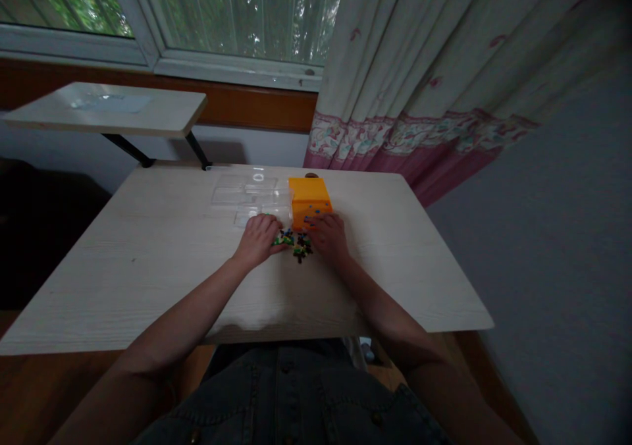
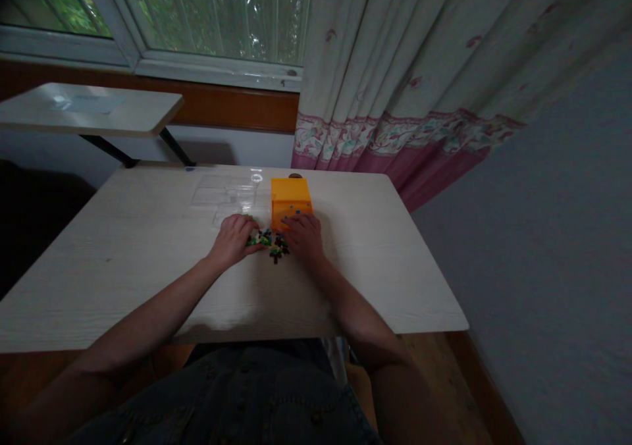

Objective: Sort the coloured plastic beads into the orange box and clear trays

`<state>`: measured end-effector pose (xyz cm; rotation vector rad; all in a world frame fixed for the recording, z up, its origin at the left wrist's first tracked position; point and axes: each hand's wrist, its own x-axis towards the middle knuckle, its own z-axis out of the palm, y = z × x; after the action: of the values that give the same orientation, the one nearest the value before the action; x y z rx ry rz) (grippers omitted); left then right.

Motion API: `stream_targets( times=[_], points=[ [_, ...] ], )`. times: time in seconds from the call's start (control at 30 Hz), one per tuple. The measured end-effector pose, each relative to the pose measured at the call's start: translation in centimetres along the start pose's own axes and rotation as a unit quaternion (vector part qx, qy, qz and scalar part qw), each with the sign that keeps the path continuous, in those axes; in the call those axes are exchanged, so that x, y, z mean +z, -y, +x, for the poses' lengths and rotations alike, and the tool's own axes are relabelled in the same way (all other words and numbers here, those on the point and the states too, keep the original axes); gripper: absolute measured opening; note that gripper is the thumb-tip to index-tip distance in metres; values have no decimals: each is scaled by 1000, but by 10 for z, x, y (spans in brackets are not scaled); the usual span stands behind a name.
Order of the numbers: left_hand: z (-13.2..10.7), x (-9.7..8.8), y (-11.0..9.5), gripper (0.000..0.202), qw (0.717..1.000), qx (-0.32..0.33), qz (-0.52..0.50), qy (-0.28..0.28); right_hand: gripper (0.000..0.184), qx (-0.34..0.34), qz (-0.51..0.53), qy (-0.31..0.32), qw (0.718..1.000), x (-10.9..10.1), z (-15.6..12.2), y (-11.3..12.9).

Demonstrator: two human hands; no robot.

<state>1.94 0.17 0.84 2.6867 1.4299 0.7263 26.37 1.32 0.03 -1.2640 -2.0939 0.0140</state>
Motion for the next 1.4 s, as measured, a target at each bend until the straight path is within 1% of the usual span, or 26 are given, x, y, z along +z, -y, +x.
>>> stream_targets(
  times=[0.07,0.13,0.17,0.23,0.33,0.4,0.43,0.5,0.57,0.67,0.77,0.93,1.03,1.13,1.27,1.4],
  points=[
    [0,0,3,42,1000,-8,-3,-11,44,-72,4,48,996,0,-3,3],
    [-1,-3,7,40,1000,-9,-16,-18,66,-130,-4,93,987,-1,-5,7],
    [-1,-5,9,40,999,-7,-25,-21,75,-147,-11,110,983,-1,-6,8],
    [-3,-10,16,36,999,1,-43,-16,82,-154,-29,125,980,0,-7,11],
    [-7,-20,25,27,997,32,-68,13,77,-129,-52,120,983,3,-6,12],
    [-9,-26,29,26,994,56,-83,34,72,-112,-58,110,986,5,-5,10],
    [-10,-28,30,26,993,63,-87,41,70,-107,-58,105,987,7,-5,9],
    [-11,-30,29,33,992,68,-87,52,65,-101,-54,100,988,8,-4,8],
    [-12,-29,27,39,993,67,-81,61,60,-96,-46,94,990,8,-4,7],
    [-12,-25,23,39,993,63,-72,74,53,-93,-34,83,992,8,-5,8],
    [-13,-20,18,35,994,58,-60,75,49,-95,-26,81,992,7,-6,9],
    [-11,-18,12,22,995,59,-35,76,46,-99,-15,80,992,6,-7,12],
    [-11,-19,11,21,995,57,-28,74,45,-103,-9,79,991,4,-7,14],
    [-11,-18,11,20,995,50,-49,67,44,-109,-5,78,991,3,-6,16],
    [-10,-14,9,20,990,30,-132,30,38,-126,0,67,990,4,-7,19],
    [-9,-8,3,18,970,-7,-241,-19,29,-155,11,27,988,6,-8,25]
  ],
)
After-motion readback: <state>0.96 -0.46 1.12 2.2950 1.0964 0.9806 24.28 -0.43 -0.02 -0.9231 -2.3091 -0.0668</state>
